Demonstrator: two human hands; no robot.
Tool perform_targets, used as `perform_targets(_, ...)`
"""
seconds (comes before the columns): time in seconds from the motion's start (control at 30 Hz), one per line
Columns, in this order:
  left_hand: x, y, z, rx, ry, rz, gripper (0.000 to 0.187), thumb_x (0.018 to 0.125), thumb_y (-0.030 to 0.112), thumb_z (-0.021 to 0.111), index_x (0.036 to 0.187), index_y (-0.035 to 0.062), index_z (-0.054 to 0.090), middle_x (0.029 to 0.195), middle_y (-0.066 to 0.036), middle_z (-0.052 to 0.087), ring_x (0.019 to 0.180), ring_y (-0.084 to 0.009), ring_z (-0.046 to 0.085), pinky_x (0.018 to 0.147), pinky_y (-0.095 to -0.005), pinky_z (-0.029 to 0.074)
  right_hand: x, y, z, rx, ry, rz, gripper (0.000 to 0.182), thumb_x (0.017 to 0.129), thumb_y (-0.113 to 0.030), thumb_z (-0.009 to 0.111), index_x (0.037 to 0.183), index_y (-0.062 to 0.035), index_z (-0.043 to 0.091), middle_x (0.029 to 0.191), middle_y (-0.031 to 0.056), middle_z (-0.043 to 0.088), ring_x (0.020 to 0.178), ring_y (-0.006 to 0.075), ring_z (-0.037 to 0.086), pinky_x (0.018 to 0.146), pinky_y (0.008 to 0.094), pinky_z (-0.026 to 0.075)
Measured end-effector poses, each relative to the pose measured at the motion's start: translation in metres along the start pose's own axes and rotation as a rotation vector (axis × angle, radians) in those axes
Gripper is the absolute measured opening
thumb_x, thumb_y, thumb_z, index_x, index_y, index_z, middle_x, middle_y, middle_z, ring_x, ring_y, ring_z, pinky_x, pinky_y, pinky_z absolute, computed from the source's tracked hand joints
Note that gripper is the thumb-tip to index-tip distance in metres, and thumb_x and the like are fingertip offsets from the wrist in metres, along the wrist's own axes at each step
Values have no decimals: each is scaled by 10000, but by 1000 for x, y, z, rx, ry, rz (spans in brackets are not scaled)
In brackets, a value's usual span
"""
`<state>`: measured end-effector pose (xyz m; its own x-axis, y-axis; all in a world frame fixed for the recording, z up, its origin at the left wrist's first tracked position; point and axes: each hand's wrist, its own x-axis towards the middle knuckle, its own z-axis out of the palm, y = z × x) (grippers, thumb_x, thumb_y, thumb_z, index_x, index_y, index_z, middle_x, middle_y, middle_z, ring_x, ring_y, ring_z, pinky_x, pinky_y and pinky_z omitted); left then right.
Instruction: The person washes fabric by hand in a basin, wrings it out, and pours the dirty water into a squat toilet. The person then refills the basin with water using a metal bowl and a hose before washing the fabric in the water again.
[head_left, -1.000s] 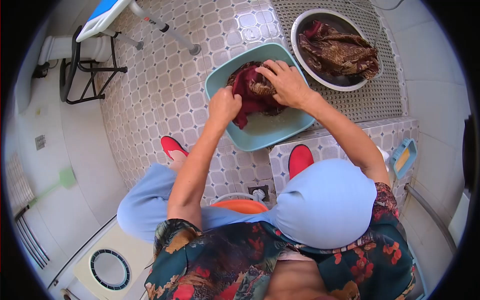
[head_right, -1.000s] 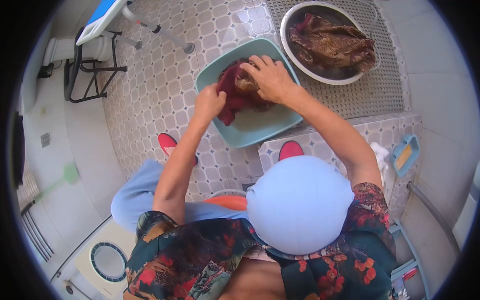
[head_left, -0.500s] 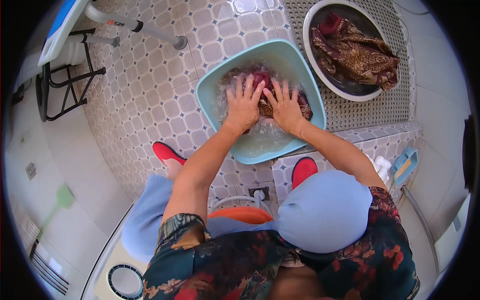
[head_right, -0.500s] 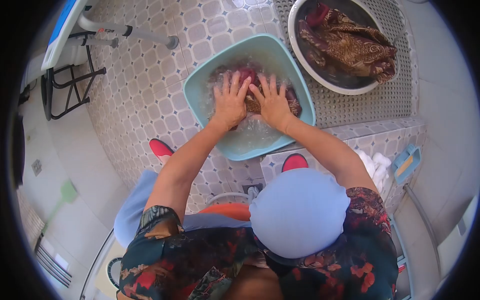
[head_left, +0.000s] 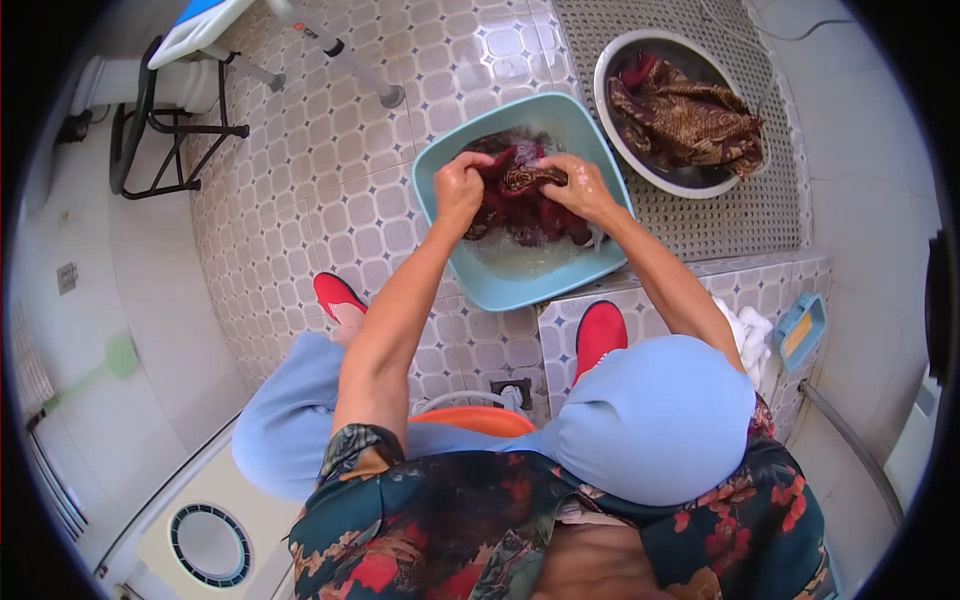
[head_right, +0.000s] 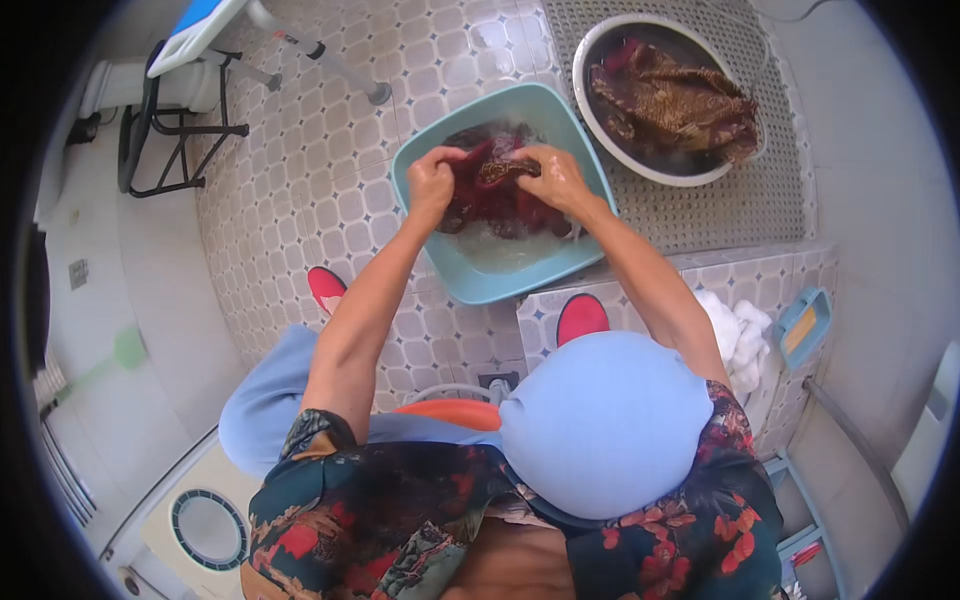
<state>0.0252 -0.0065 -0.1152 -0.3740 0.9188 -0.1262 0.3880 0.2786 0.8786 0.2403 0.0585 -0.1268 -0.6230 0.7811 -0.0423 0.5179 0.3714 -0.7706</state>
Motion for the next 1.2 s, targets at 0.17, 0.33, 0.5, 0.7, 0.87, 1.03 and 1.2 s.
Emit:
perform_targets(0.17,-25,56,-51,-257,97,10,330,768,-74,375,846,-23,691,804,-94,689,728,-139,635,736,-259,507,-10,-72,-39,216,49,-43,341,730,-80,652,1070,-46,648,1102,136,639,1049,281,609,944,345,460)
perform_targets(0.33,-42,91,-81,-355,110,-16,296,776,-70,372,842,-40,659,829,-100,680,762,-153,651,727,-263,522,-29,-121,-66,187,162,-243,297,676,-65,647,971,-95,639,1074,115,617,1024,319,582,894,388,474)
perform_targets(0.5,-45,62,-45,-48,-28,35,316,772,-68,402,951,-17,657,953,-151,679,909,-230,657,844,-315,508,-37,-84,-29,-53,80,-173,404,713,-140,694,1108,-158,611,1244,81,542,1165,343,475,954,462,420)
perform_targets(0.7,-55,-17,19,784,-214,450,650,723,-5,540,1362,70,451,1448,-169,388,1343,-424,323,1074,-601,250,-53,-32,42,-612,-205,-86,788,791,-549,643,1457,-248,348,1564,105,163,1391,466,151,988,663,291)
perform_targets(0.87,-53,-53,48,905,-217,487,713,763,142,602,1412,-17,353,1497,-236,281,1369,-477,238,1062,-645,202,-38,-7,57,-613,-420,23,804,793,-512,656,1471,-233,326,1584,104,95,1396,477,129,1056,616,240)
perform_targets(1.03,-43,-75,70,797,-136,435,699,783,146,591,1419,-6,344,1481,-216,324,1340,-461,305,1068,-599,239,-25,8,64,-624,-419,43,765,786,-471,672,1445,-233,367,1568,102,154,1390,472,155,1061,628,244)
perform_targets(1.2,-41,-38,48,815,-78,444,646,751,50,606,1370,27,423,1428,-187,414,1242,-406,448,1022,-541,338,-21,-7,43,-543,-268,-4,651,742,-378,717,1333,-227,489,1469,111,335,1344,437,282,1032,565,347)
